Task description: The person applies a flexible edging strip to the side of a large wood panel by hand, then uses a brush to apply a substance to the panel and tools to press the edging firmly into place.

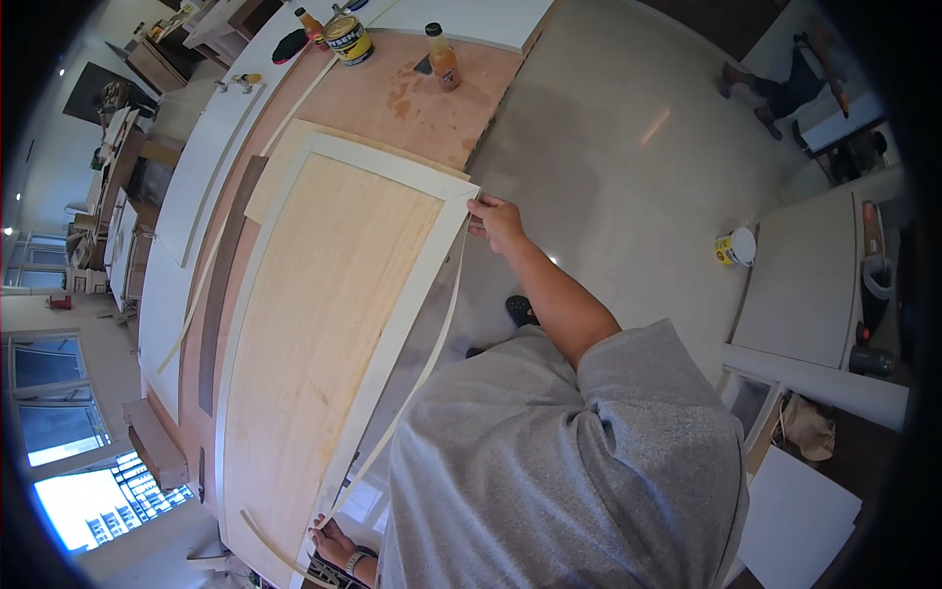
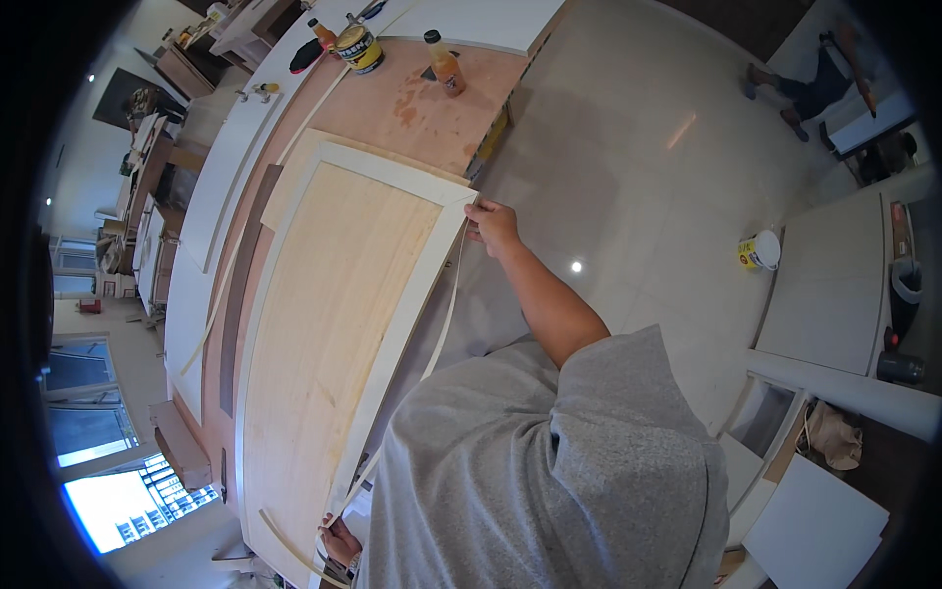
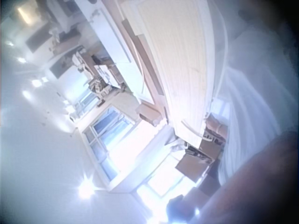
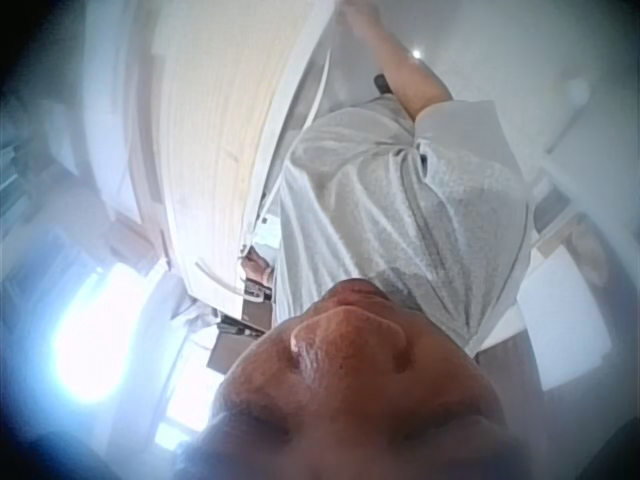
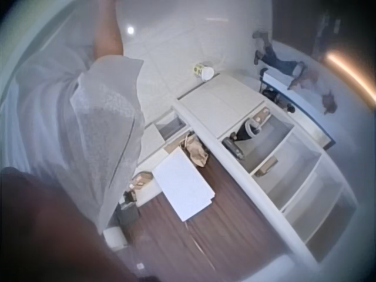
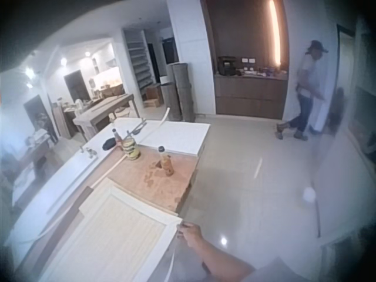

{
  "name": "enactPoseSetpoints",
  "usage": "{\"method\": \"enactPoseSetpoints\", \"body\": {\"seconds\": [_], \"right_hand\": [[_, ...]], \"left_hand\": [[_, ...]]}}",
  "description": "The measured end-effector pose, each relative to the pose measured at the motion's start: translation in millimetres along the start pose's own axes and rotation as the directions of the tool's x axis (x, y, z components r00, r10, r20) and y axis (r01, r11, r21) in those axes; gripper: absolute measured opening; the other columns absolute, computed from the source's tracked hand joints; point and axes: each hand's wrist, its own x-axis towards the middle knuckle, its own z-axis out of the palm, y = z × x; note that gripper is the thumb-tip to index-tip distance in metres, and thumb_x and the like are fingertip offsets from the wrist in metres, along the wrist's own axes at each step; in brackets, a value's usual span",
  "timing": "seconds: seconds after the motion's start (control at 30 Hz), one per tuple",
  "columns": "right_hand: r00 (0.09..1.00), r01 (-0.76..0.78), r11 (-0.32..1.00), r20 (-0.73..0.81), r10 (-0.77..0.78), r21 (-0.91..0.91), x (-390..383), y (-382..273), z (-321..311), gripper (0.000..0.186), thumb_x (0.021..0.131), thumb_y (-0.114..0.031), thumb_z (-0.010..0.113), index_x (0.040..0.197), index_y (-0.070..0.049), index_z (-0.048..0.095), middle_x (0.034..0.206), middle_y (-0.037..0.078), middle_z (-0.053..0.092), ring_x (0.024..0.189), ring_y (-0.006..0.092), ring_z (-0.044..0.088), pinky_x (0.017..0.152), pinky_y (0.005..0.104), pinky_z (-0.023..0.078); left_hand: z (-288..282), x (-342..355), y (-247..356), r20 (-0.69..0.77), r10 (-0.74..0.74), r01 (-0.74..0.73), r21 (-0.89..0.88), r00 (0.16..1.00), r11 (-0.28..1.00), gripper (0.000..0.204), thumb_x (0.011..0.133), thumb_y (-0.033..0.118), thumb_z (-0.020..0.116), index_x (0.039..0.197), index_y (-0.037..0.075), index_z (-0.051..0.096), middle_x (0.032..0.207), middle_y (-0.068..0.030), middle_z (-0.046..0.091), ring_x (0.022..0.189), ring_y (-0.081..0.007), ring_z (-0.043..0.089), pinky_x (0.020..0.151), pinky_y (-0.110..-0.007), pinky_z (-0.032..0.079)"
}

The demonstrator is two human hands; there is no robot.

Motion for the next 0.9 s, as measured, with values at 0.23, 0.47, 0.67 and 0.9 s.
{"method": "enactPoseSetpoints", "body": {"seconds": [0.23,0.47,0.67,0.9], "right_hand": [[1.000,-0.015,0.998,0.017,0.014,0.060,0,-1,1,0.022,0.081,-0.014,0.064,0.102,-0.008,0.061,0.092,0.002,0.060,0.084,0.0166,0.056,0.075,0.0360,0.047],[1.000,-0.017,0.996,0.016,0.016,0.085,1,1,2,0.017,0.080,-0.015,0.064,0.096,-0.009,0.062,0.089,0.000,0.059,0.081,0.0152,0.055,0.074,0.0363,0.047],[0.999,-0.047,0.996,0.012,0.047,0.079,3,2,2,0.018,0.081,-0.016,0.064,0.098,-0.010,0.061,0.091,0.000,0.059,0.085,0.0145,0.054,0.077,0.0348,0.046],[1.000,-0.021,0.996,-0.001,0.021,0.086,1,2,3,0.016,0.081,-0.016,0.064,0.095,-0.010,0.063,0.088,0.000,0.060,0.082,0.0149,0.055,0.076,0.0369,0.046]], "left_hand": [[-4,3,1,0.039,0.019,-0.021,0.049,0.999,0.999,0.034,0.094,0.013,0.039,0.114,-0.014,0.035,0.113,-0.0239,0.045,0.103,-0.0326,0.054,0.091,-0.041,0.047],[-3,1,3,0.024,0.025,-0.025,-0.013,0.999,1.000,0.035,0.094,0.013,0.040,0.118,-0.012,0.034,0.110,-0.0211,0.046,0.102,-0.0320,0.053,0.091,-0.041,0.047],[-7,4,3,0.013,0.042,-0.042,-0.012,0.999,0.999,0.035,0.095,0.014,0.039,0.119,-0.010,0.034,0.109,-0.0199,0.046,0.101,-0.0315,0.053,0.092,-0.041,0.046],[-11,7,1,0.046,0.047,-0.046,-0.009,0.998,0.999,0.035,0.094,0.015,0.040,0.120,-0.009,0.035,0.108,-0.0181,0.047,0.099,-0.0304,0.053,0.091,-0.041,0.047]]}}
